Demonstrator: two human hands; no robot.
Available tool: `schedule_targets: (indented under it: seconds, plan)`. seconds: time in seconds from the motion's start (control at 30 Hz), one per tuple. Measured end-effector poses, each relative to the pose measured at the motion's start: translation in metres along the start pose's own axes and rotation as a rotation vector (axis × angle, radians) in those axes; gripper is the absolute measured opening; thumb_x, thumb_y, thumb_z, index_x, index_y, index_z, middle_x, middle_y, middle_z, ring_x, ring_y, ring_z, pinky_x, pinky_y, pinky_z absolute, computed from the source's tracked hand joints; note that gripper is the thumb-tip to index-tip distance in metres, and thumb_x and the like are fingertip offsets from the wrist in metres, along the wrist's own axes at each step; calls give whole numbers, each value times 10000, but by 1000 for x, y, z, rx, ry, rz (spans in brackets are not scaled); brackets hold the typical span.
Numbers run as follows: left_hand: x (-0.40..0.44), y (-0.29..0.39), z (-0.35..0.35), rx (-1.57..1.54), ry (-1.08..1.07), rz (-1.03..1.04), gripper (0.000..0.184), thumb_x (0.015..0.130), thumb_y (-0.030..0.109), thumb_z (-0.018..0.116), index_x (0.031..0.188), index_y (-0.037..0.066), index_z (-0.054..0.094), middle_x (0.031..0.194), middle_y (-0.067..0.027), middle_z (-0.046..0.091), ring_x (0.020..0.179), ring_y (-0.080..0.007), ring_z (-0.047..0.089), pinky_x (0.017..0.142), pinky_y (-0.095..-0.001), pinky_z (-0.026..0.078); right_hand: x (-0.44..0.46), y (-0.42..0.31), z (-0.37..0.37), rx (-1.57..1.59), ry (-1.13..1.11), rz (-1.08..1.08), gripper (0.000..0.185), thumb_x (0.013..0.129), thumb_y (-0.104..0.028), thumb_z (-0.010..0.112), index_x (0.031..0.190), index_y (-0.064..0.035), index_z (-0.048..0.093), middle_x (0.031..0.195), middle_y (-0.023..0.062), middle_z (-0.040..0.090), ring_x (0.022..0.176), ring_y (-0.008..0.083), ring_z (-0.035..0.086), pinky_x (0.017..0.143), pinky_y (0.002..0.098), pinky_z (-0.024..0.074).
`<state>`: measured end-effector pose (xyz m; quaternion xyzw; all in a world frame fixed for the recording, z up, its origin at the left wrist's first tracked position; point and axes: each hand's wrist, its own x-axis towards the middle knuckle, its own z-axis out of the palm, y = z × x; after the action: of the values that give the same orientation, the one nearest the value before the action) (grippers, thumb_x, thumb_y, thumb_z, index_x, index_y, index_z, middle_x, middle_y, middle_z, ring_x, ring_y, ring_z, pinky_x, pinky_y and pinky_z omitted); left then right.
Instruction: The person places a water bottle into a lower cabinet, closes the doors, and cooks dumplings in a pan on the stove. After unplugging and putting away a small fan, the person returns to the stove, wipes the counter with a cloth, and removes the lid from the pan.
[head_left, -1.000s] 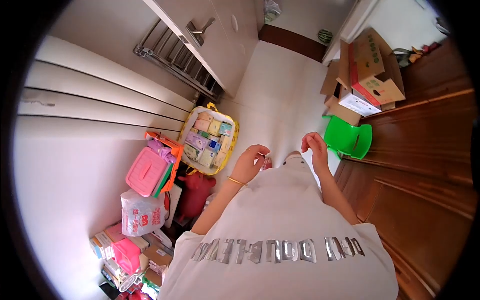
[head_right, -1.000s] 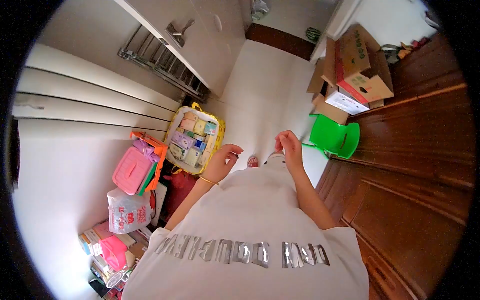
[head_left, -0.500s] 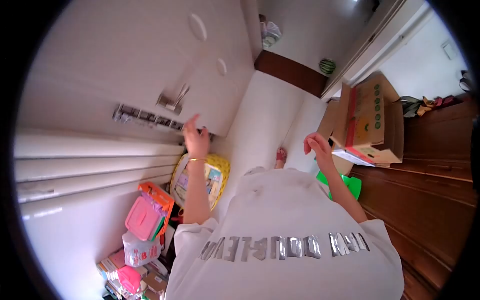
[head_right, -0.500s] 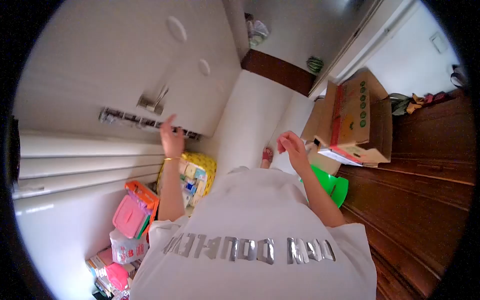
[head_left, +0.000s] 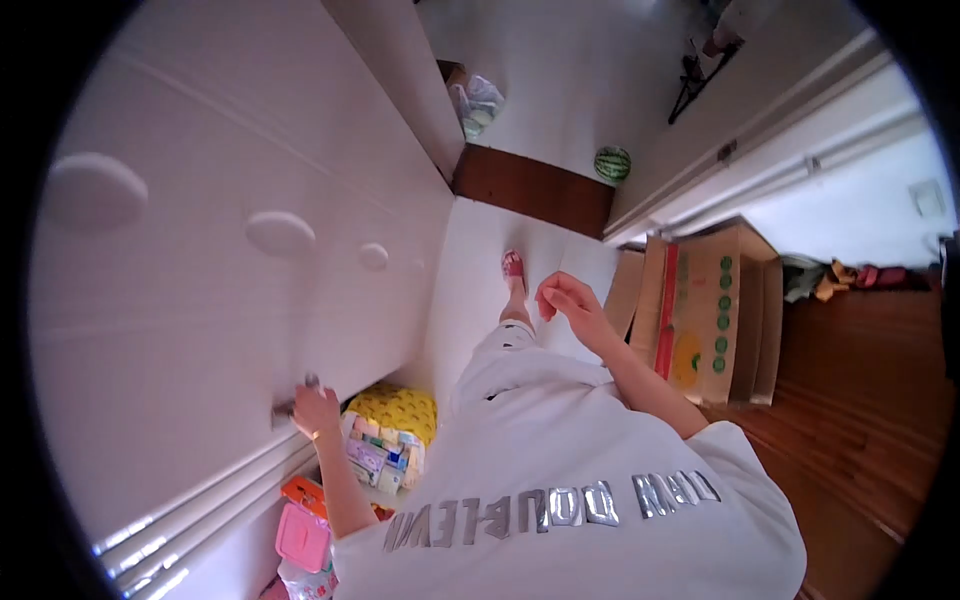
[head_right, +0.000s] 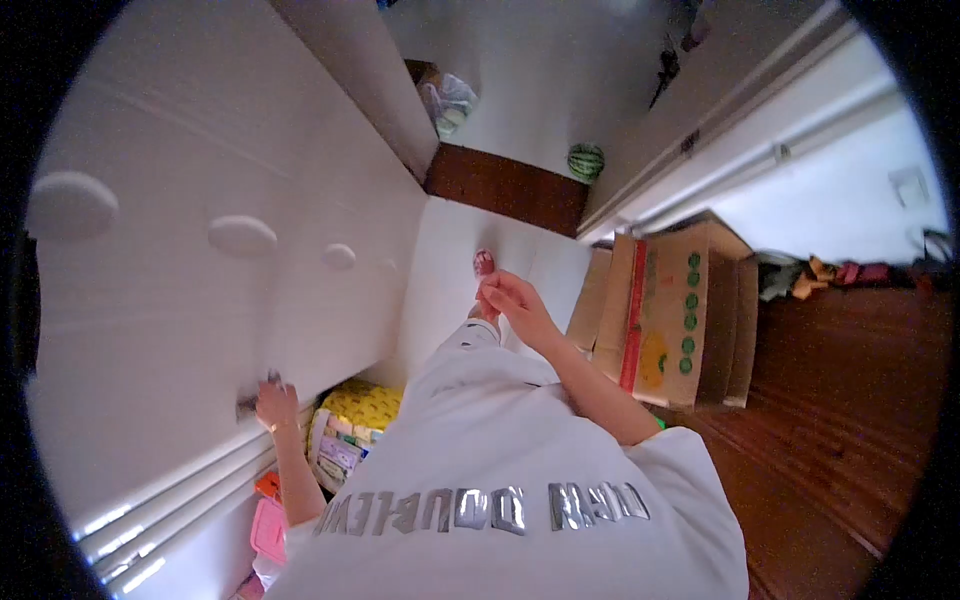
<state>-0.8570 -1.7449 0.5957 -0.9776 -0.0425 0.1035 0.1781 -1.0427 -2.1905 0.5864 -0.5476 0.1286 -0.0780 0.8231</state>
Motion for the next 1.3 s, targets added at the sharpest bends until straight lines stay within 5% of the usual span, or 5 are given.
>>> schedule_targets:
  seconds: [0.1,0.37,0.63,0.83,1.3]
  plan:
    - [-6,19,-15,117,-52,106,329,837,362,565,900,43,614,954,-154,670,850,-344,676,743,-464,549,87,-24,-21,-27,-38,1,187,991,-206,506,924,-37,549,770,6,549,704,88,523,650,234,430]
    - [36,115,-20,118,-686,211,473,847,475,561,1067,69,661,1101,-172,664,1034,-351,633,844,-447,518,284,-95,-73,-80,-75,-46,202,992,-219,510,923,-36,559,749,18,560,675,94,530,632,249,452]
    - [149,400,-225,-768,-176,560,315,883,176,581,1164,66,491,1125,-119,598,937,-264,643,786,-387,518,402,-140,-167,22,59,22,167,984,-194,509,939,-41,557,768,16,563,691,86,529,640,229,433]
    - [292,518,-225,-1774,-387,-309,548,837,87,593,1318,65,331,1302,-156,412,972,-230,619,768,-305,522,500,-211,-281,-33,166,-61,203,988,-236,525,951,-41,568,777,12,568,698,90,536,624,235,437]
    - [424,823,-477,-2073,-446,207,365,858,-3,515,1214,43,450,1173,-97,521,863,-148,603,811,-274,531,816,-350,-385,6,-98,-66,212,984,-242,534,989,-31,557,835,28,587,764,109,548,686,263,443]
